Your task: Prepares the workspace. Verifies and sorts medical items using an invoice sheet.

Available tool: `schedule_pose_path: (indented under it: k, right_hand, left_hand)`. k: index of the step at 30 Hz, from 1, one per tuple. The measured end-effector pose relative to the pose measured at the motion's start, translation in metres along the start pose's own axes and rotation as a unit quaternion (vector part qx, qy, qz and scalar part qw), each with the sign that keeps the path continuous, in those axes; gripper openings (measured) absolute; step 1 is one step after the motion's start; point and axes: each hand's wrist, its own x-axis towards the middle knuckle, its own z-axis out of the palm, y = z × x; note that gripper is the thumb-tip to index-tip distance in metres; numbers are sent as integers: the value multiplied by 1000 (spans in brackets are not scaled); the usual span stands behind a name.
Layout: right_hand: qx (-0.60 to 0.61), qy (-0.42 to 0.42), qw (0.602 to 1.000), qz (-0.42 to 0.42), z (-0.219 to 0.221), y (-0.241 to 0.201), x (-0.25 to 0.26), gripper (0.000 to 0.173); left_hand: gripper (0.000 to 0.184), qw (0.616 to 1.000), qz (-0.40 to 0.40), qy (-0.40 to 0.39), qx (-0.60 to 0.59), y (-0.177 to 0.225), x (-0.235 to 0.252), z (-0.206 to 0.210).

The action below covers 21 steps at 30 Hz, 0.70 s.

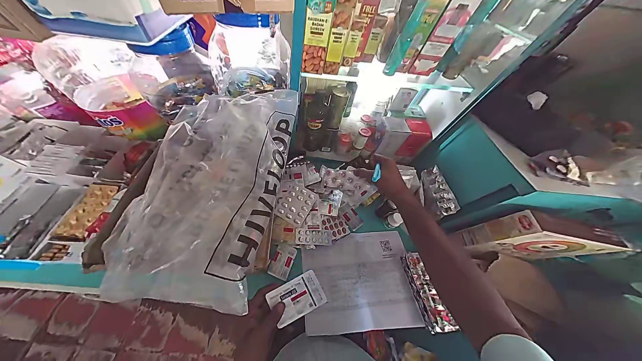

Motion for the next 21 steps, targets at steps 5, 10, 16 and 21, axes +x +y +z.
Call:
schedule_pose_path:
  k: [5,10,16,21]
  right_hand:
    - [3,-14,1000,27,16,9,-2,31]
    - [-109,-17,994,-3,21,14,-2,31]
    - [-244,-13,965,-96,38,-17,-16,18]
    - [-247,-134,944,-175,104,-48,-26,43]
  left_hand:
    - [34,1000,-5,1,1,-2,-1,-3]
    - [35,1000,1,6,-3,-5,-3,-8]
    - [35,1000,-10,20,-5,-6,-6,-8]
    - [35,1000,-9,12,-13,-6,-6,-3]
